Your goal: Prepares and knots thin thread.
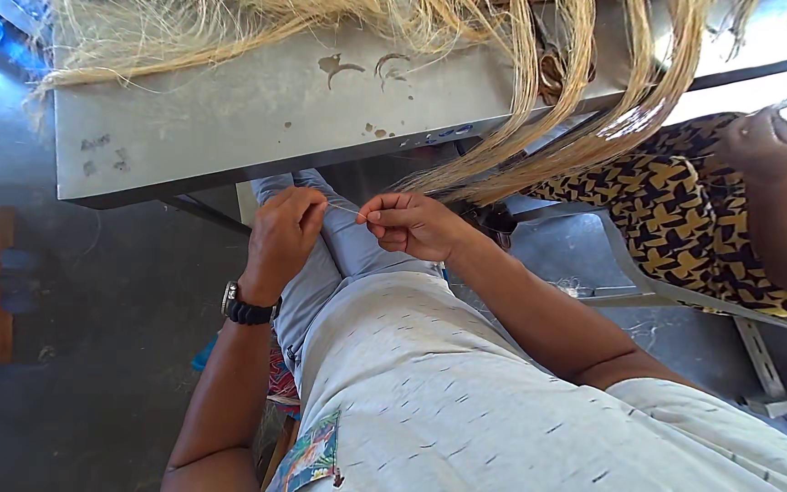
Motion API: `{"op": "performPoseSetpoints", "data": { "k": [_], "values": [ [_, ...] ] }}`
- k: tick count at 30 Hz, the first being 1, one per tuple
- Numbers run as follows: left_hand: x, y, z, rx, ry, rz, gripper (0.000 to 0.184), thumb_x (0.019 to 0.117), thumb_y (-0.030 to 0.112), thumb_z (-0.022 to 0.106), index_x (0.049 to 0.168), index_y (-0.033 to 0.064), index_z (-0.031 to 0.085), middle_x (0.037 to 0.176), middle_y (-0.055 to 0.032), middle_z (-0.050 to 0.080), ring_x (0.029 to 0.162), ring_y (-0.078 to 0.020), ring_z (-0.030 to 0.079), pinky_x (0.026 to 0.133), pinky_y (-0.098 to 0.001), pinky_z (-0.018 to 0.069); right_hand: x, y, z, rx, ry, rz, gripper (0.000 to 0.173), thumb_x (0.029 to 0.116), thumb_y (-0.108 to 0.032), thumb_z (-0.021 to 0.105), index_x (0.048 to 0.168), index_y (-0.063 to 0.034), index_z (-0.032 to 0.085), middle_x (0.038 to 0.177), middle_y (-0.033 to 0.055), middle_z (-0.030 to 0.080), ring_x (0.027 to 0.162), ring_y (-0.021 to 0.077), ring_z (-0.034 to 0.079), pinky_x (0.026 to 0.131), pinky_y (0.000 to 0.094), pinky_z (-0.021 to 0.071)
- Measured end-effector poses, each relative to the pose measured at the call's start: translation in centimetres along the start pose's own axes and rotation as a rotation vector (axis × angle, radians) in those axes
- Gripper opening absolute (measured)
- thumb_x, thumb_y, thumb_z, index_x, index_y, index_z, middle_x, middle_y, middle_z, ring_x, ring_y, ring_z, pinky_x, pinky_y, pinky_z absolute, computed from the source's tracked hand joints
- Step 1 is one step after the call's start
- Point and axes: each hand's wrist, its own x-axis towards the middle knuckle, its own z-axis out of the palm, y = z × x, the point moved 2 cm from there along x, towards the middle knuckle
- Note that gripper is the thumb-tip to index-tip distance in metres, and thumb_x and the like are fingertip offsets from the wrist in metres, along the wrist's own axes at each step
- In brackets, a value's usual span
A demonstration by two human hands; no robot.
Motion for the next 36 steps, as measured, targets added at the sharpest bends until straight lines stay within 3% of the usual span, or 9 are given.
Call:
{"op": "performPoseSetpoints", "data": {
  "k": [5, 8, 11, 14, 20, 23, 30, 36],
  "values": [
    [-0.8, -0.3, 3.1, -0.069, -0.001, -0.018, 0.016, 0.1021, 0.012, 0.06, 0.106, 0.0042, 0.073, 0.1, -0.0083, 0.07, 0.086, -0.0156, 0.069, 0.079, -0.0344, 0.0602, 0.5, -0.2, -0.4, 0.165, -0.012, -0.059, 0.021, 0.1033, -0.012, 0.051, 0.109, -0.0052, 0.07, 0.075, -0.0023, 0.058, 0.053, 0.0018, 0.047, 0.05, 0.0155, 0.0435],
    [-1.1, 0.2, 4.9, -0.065, -0.012, -0.002, 0.017, 0.1023, 0.012, 0.058, 0.104, 0.004, 0.073, 0.097, -0.0092, 0.071, 0.086, -0.0183, 0.07, 0.079, -0.0373, 0.0605, 1.0, 0.2, -0.3, 0.19, 0.061, -0.043, 0.024, 0.1042, -0.01, 0.049, 0.117, -0.0038, 0.068, 0.078, -0.0013, 0.058, 0.055, 0.0023, 0.048, 0.051, 0.0156, 0.0446],
    [-1.3, 0.6, 5.9, -0.02, -0.046, 0.022, 0.018, 0.1033, 0.014, 0.057, 0.101, 0.0056, 0.073, 0.091, -0.0079, 0.068, 0.08, -0.0187, 0.068, 0.072, -0.0374, 0.0596, 1.2, 0.5, 0.0, -0.014, 0.206, 0.0, 0.026, 0.1061, -0.009, 0.049, 0.123, -0.0044, 0.069, 0.075, -0.001, 0.057, 0.052, 0.0029, 0.043, 0.048, 0.0165, 0.0387],
    [-1.2, 0.9, 5.9, 0.002, -0.066, 0.054, 0.02, 0.1038, 0.014, 0.055, 0.102, 0.0052, 0.073, 0.09, -0.0084, 0.066, 0.08, -0.0196, 0.067, 0.07, -0.0376, 0.0588, 1.2, 0.7, 0.0, -0.233, 0.232, 0.017, 0.027, 0.1067, -0.008, 0.049, 0.124, -0.0034, 0.069, 0.071, -0.0009, 0.054, 0.049, 0.0038, 0.038, 0.044, 0.0179, 0.0327],
    [-0.5, 1.1, 4.9, -0.049, -0.089, 0.17, 0.019, 0.1027, 0.012, 0.057, 0.1, 0.0024, 0.073, 0.117, -0.0117, 0.068, 0.107, -0.0214, 0.068, 0.092, -0.0385, 0.0588, 1.0, 0.7, -0.8, -0.149, 0.145, 0.116, 0.023, 0.1052, -0.007, 0.047, 0.115, -0.0044, 0.068, 0.066, -0.0036, 0.05, 0.043, -0.0003, 0.033, 0.039, 0.0139, 0.0292],
    [-0.3, 1.3, 4.8, -0.083, -0.137, 0.209, 0.02, 0.1027, 0.011, 0.056, 0.098, 0.0018, 0.073, 0.124, -0.0122, 0.068, 0.112, -0.0215, 0.068, 0.095, -0.0391, 0.0579, 1.0, 0.4, -1.7, 0.008, 0.086, 0.166, 0.022, 0.104, -0.008, 0.046, 0.112, -0.005, 0.066, 0.069, -0.0048, 0.052, 0.044, -0.0015, 0.036, 0.04, 0.0123, 0.0311],
    [1.1, 1.6, 4.0, -0.237, -0.23, 0.105, 0.013, 0.1012, 0.008, 0.056, 0.1, 0.0034, 0.068, 0.105, -0.0081, 0.067, 0.094, -0.0141, 0.067, 0.085, -0.0315, 0.0587, 1.4, 0.4, -2.2, -0.015, -0.042, 0.194, 0.015, 0.104, -0.005, 0.049, 0.104, -0.005, 0.064, 0.07, -0.0023, 0.056, 0.047, 0.0008, 0.043, 0.043, 0.0147, 0.0367],
    [1.0, 1.6, 3.7, -0.431, -0.28, -0.053, 0.01, 0.1046, 0.009, 0.054, 0.107, 0.0038, 0.062, 0.083, -0.0066, 0.064, 0.062, -0.0132, 0.061, 0.056, -0.0287, 0.0564, 1.6, 0.3, -1.9, -0.212, -0.052, 0.151, 0.015, 0.1056, -0.008, 0.052, 0.095, -0.0047, 0.062, 0.07, 0.0001, 0.059, 0.047, 0.0025, 0.043, 0.043, 0.0168, 0.0357]
  ]
}}
